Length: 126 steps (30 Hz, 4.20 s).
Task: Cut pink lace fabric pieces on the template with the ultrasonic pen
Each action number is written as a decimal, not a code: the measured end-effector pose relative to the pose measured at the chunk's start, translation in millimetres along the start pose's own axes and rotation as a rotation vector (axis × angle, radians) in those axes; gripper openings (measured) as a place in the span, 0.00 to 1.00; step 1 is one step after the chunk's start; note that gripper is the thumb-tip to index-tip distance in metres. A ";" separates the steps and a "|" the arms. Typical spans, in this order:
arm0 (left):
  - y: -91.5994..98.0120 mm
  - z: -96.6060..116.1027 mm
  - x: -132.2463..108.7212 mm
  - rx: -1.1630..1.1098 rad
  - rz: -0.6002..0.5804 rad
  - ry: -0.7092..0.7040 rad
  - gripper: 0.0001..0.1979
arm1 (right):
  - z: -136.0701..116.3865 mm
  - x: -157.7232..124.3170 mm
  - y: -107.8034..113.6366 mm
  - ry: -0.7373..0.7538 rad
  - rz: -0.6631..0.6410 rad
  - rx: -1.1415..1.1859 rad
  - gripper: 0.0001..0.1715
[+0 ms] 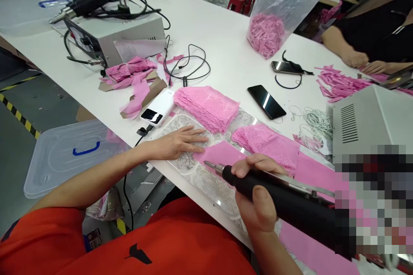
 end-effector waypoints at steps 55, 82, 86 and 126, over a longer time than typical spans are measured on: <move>-18.1 14.9 17.4 0.047 0.193 -0.108 0.16 | 32.6 50.4 10.4 0.079 0.195 -0.115 0.07; -18.4 24.8 -30.7 0.045 0.295 -0.049 0.17 | 25.1 41.9 3.1 0.009 0.149 -0.139 0.06; -22.1 23.4 -30.0 0.045 0.314 -0.063 0.17 | 26.7 41.5 1.9 0.013 0.148 -0.134 0.06; -22.4 28.9 -38.7 0.096 0.436 -0.168 0.16 | 21.8 20.2 -28.5 -0.045 -0.064 -0.006 0.07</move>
Point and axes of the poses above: each hand's wrist, its own x-axis towards the middle knuckle, its own y-axis out of the back of the hand, z = x × y, the point moved 1 cm from there along x, towards the middle knuckle, and after that the axes turned 9 degrees about -x, right-handed, at the moved point
